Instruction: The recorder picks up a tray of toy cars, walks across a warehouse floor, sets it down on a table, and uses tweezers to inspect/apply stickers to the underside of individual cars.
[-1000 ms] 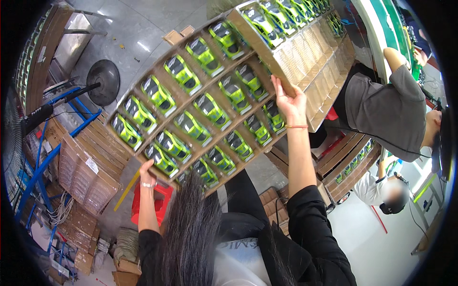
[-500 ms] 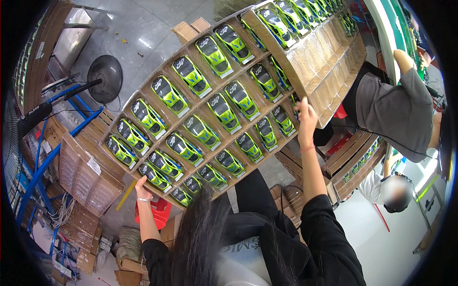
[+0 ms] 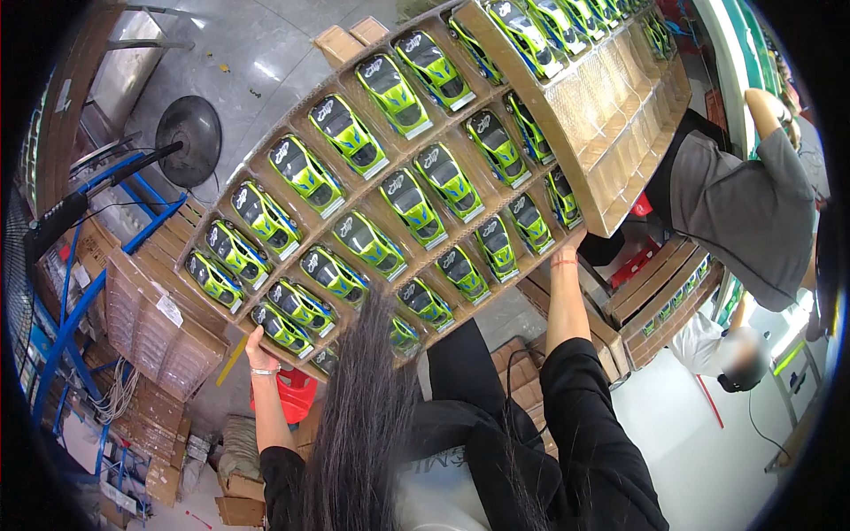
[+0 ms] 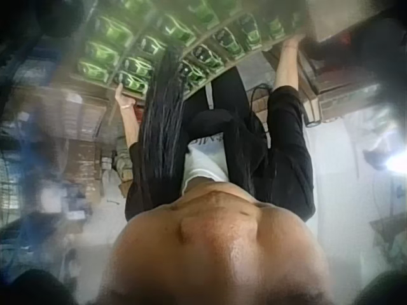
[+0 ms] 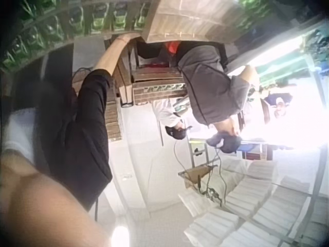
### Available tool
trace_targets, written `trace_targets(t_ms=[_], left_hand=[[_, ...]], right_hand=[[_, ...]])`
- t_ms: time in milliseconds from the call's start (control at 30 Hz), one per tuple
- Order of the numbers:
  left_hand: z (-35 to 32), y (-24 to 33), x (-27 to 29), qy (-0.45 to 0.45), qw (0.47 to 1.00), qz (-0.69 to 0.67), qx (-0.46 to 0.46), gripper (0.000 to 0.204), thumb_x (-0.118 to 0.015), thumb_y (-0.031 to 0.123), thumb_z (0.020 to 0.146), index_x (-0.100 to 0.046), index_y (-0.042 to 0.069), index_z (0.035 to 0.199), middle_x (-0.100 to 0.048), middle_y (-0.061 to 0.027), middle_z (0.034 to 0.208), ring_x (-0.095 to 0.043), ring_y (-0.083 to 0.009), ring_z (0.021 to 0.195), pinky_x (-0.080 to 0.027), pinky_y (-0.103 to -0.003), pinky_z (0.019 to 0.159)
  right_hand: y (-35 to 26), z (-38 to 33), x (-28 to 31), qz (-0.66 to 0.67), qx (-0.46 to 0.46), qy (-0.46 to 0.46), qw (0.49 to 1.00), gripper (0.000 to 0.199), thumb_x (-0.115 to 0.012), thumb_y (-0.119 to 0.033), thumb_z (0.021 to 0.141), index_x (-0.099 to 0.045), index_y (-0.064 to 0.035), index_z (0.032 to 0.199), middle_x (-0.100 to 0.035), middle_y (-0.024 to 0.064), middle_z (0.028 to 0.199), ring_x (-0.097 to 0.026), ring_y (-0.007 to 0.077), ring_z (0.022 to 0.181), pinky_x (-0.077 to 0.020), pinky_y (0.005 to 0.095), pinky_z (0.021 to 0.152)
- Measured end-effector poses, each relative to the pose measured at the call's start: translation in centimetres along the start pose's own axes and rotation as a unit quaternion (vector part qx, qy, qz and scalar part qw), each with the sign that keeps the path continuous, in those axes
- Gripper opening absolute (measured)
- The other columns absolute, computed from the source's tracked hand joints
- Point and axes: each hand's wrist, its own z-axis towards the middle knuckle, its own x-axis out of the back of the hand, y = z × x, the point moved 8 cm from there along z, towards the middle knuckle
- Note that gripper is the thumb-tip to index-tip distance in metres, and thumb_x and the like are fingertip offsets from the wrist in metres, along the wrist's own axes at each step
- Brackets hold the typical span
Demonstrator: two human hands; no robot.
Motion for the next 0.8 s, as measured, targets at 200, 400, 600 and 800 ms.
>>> trace_targets(t_ms=[200, 400, 600, 800], left_hand=[[1.9, 1.4, 1.5, 0.009, 0.999, -0.035, -0.011, 0.047, -0.062, 0.026, 0.083, -0.059, 0.001, 0.122, -0.066, -0.0121, 0.118, -0.064, -0.03, 0.105, -0.051, -0.044, 0.094], [7.7, 4.5, 6.9, 0.014, 0.999, -0.025, -0.038, 0.046, -0.061, 0.035, 0.088, -0.06, 0.004, 0.122, -0.067, -0.0103, 0.117, -0.064, -0.028, 0.104, -0.051, -0.043, 0.093], [11.8, 3.7, 7.8, -0.032, 0.999, -0.031, -0.028, 0.049, -0.058, 0.039, 0.091, -0.058, 0.005, 0.126, -0.065, -0.0101, 0.121, -0.064, -0.0281, 0.106, -0.051, -0.043, 0.094], [11.6, 4.4, 8.6, -0.034, 0.996, -0.08, -0.037, 0.053, -0.057, 0.043, 0.094, -0.055, 0.005, 0.131, -0.064, -0.0094, 0.124, -0.062, -0.029, 0.109, -0.05, -0.043, 0.095]], right_hand=[[2.3, -2.1, 0.5, 0.03, 0.004, -0.01, 0.999, 0.051, -0.035, -0.038, 0.102, -0.052, -0.0015, 0.133, -0.058, 0.0125, 0.133, -0.058, 0.029, 0.118, -0.0462, 0.0435, 0.102], [8.1, -6.6, 1.1, -0.021, -0.252, -0.063, 0.966, 0.056, -0.04, -0.042, 0.102, -0.051, 0.0014, 0.135, -0.059, 0.0139, 0.132, -0.057, 0.0277, 0.119, -0.0429, 0.0422, 0.104], [7.0, -1.2, -1.6, -0.373, -0.257, -0.161, 0.877, 0.061, -0.04, -0.045, 0.102, -0.045, 0.0019, 0.141, -0.05, 0.0109, 0.142, -0.05, 0.0225, 0.125, -0.0358, 0.0323, 0.108], [7.3, -1.7, -12.6, -0.434, -0.223, -0.158, 0.858, 0.059, -0.039, -0.045, 0.1, -0.053, 0.0006, 0.134, -0.056, 0.0094, 0.134, -0.051, 0.0203, 0.12, -0.0351, 0.0321, 0.106]])
